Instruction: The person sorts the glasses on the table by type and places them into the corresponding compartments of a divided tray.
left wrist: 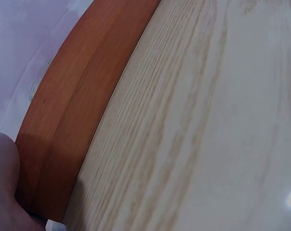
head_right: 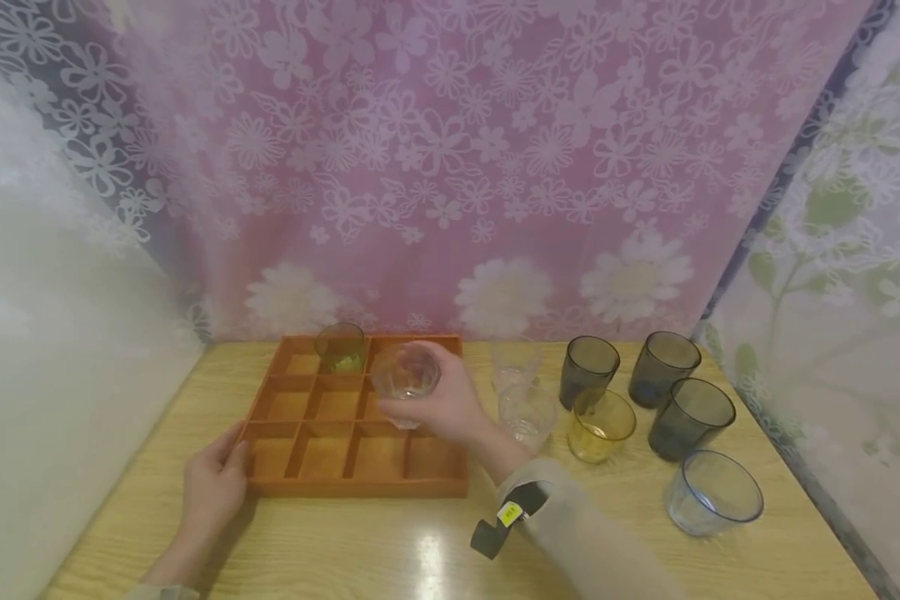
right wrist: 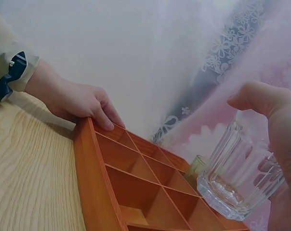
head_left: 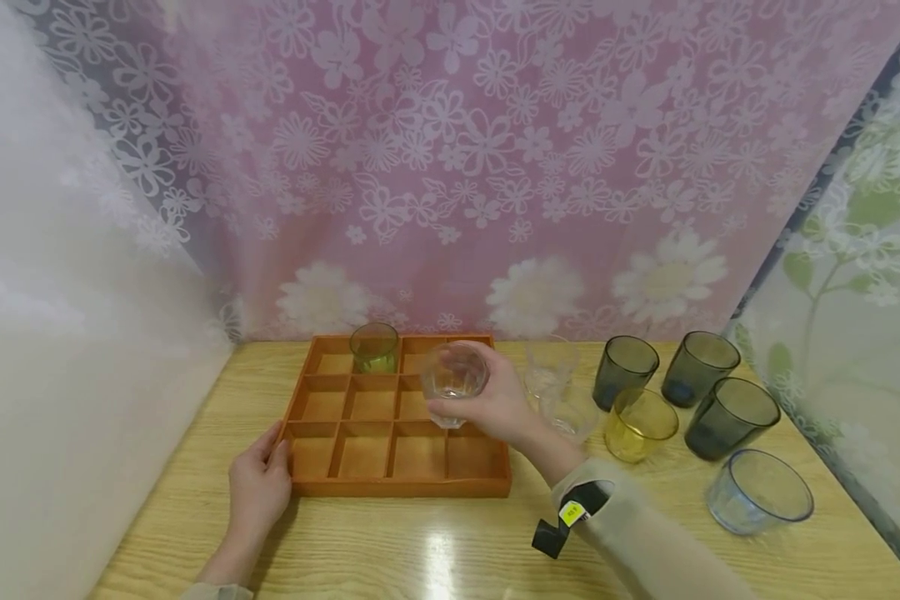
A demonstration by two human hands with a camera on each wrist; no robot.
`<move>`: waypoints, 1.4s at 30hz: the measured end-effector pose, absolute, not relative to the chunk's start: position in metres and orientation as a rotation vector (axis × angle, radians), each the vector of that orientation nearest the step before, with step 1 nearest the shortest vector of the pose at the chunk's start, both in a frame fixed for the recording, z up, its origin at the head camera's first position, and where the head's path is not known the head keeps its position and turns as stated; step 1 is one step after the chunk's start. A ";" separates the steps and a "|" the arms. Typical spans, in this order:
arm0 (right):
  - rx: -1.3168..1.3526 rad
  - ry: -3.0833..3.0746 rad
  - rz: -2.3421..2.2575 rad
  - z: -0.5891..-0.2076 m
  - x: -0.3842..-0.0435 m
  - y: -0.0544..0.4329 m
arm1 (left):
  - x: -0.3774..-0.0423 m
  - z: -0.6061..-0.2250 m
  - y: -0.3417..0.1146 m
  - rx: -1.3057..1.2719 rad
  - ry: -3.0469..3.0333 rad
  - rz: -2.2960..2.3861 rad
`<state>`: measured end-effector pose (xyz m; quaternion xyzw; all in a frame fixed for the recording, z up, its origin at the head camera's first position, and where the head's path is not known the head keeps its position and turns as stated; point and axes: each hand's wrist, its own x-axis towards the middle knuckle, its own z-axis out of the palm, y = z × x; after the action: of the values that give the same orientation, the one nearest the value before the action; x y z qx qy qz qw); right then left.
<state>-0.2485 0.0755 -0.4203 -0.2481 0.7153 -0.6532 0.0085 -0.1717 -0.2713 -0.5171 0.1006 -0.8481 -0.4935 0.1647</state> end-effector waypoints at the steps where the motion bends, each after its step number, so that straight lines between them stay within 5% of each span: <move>1: -0.770 2.225 -2.045 -0.420 -0.250 0.073 | -0.171 -0.517 -0.271 0.286 -2.421 -1.393; 42: -0.716 2.200 -2.100 -0.459 -0.291 -0.034 | -0.170 -0.515 -0.271 0.277 -2.404 -1.343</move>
<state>-0.2905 -0.0340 -0.4589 -0.2291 0.7042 -0.6720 0.0085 -0.1705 -0.2706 -0.5149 0.0983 -0.8534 -0.4769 0.1861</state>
